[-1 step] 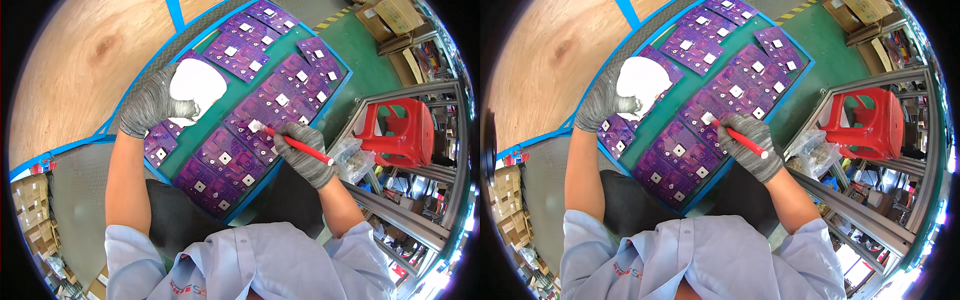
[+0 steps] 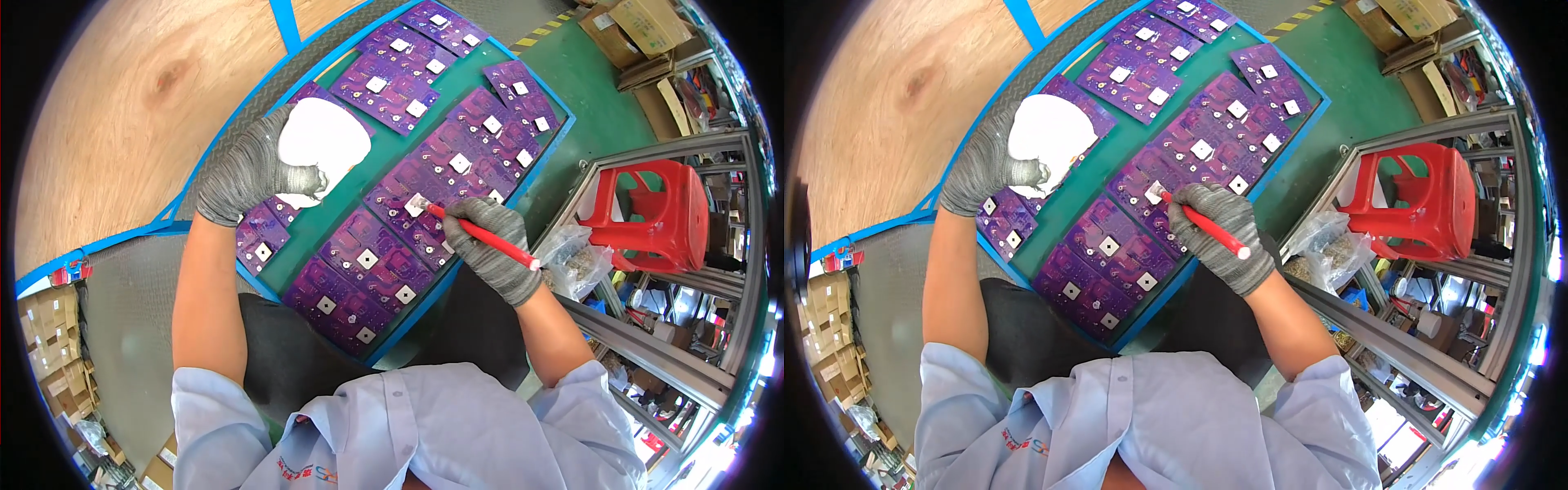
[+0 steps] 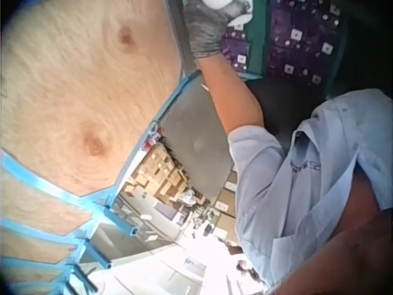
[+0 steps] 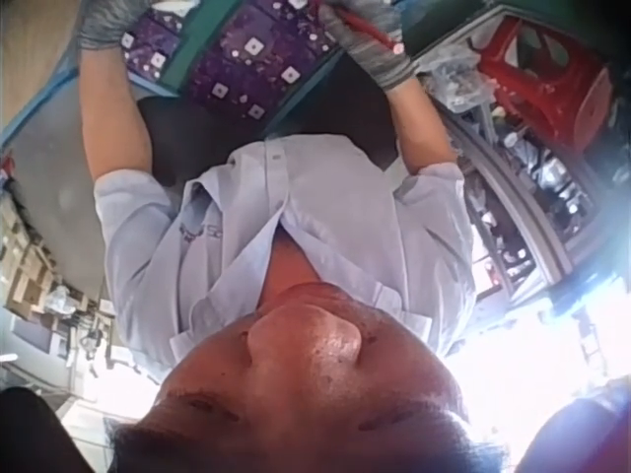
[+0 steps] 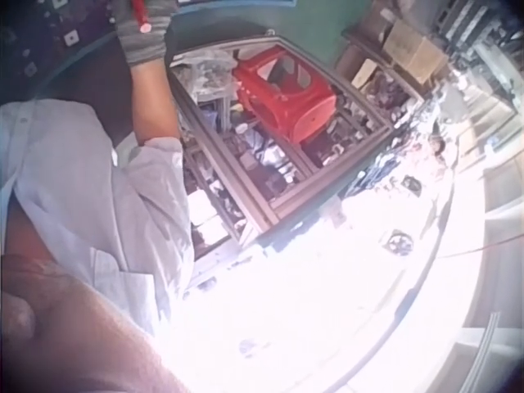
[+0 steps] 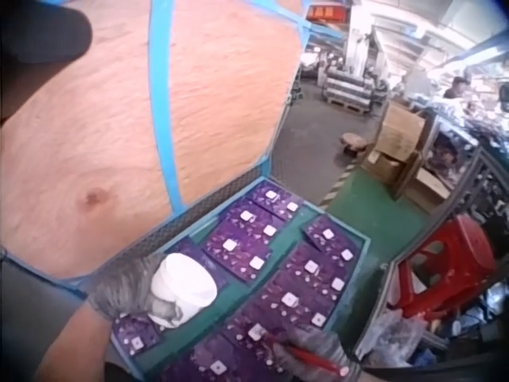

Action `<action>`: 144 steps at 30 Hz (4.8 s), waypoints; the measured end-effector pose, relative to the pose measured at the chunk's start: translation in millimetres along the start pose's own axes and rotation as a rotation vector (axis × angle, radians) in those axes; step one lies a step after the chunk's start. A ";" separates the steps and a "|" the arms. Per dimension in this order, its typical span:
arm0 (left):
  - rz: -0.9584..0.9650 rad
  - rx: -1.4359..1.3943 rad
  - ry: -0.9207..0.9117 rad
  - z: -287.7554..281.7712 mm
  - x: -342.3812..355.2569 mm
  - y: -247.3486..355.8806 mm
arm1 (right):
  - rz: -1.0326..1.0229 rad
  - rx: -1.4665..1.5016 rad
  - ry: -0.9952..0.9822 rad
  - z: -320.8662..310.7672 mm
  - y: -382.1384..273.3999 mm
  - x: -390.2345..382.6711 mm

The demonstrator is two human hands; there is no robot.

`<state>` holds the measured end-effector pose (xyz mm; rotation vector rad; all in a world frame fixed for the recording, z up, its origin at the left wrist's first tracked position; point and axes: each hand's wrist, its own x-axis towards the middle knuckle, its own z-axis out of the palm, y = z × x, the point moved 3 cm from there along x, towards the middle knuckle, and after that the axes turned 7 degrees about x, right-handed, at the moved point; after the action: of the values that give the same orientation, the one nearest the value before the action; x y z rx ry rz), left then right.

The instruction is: Applying white thermal paste or adhesive to electronic components on a grid of circuit boards using a brush.

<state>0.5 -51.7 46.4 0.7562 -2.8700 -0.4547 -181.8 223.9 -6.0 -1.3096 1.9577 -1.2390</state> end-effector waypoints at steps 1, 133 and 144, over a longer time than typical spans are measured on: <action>-0.027 -0.085 -0.041 3.3 0.3 -1.3 | -0.048 -0.046 -0.019 3.1 4.9 1.0; 0.148 -0.385 -0.626 54.3 -5.0 107.3 | -0.250 -0.043 -0.122 -42.5 -68.1 -2.1; 0.087 -0.215 -0.600 62.9 -0.2 82.9 | 0.103 0.019 0.280 -112.7 12.8 -28.8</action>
<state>-50.5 33.0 13.7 0.5197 -3.2824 -1.1241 -262.4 298.7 34.0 -1.0576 2.1673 -1.4492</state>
